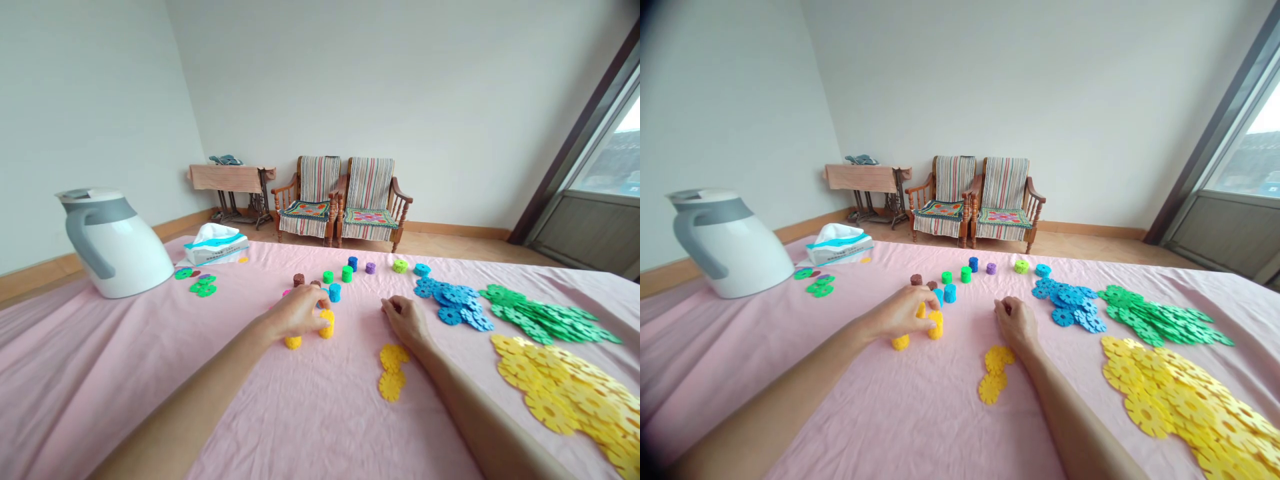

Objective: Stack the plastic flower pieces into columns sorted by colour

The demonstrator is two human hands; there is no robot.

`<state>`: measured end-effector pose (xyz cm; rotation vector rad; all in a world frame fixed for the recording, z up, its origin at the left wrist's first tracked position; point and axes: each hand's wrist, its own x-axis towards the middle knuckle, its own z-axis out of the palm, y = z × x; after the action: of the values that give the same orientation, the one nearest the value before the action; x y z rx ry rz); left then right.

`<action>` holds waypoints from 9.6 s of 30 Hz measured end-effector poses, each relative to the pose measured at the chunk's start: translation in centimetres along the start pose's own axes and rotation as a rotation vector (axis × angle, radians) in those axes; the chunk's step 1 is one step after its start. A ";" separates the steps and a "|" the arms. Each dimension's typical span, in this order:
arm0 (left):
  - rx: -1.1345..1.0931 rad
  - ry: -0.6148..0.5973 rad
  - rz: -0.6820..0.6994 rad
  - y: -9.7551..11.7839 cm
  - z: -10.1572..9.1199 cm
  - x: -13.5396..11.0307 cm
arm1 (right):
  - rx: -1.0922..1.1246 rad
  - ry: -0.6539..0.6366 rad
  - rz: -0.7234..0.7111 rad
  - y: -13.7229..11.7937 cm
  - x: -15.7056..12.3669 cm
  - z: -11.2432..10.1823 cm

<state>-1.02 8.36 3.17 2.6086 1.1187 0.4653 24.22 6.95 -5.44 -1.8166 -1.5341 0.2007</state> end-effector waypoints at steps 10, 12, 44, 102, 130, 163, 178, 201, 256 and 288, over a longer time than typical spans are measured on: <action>-0.001 -0.036 -0.008 0.1 0.0 0.0 | 0.010 -0.008 -0.007 0.1 0.1 0.1; -0.003 -0.040 -0.008 0.1 0.0 0.0 | 0.008 -0.006 -0.009 0.2 0.1 0.1; -0.062 -0.129 0.250 6.3 6.5 -0.7 | 0.017 0.007 -0.022 0.9 0.5 0.7; -0.054 -0.210 0.209 6.4 3.2 -3.3 | 0.007 0.013 -0.029 0.6 0.3 0.4; 0.068 0.033 0.015 0.4 -1.3 -0.8 | -0.005 -0.009 -0.015 0.3 0.2 0.2; -0.075 -0.063 0.196 5.7 2.3 -2.0 | -0.009 0.015 -0.030 0.5 0.3 0.3; -0.117 -0.174 0.106 8.4 7.3 -2.7 | 0.007 0.011 -0.025 0.4 0.3 0.3; 0.037 0.118 -0.113 -1.8 -2.5 0.3 | 0.007 0.011 -0.028 0.3 0.2 0.2; -0.040 -0.206 0.313 8.0 4.8 -2.2 | 0.010 0.022 -0.035 0.6 0.3 0.5; -0.076 0.140 -0.095 -1.0 -2.2 0.0 | -0.003 0.009 -0.026 0.2 0.1 0.2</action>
<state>-2.52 9.23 4.84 2.4767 1.2370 0.6643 24.30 7.13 -5.65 -1.7966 -1.5518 0.1774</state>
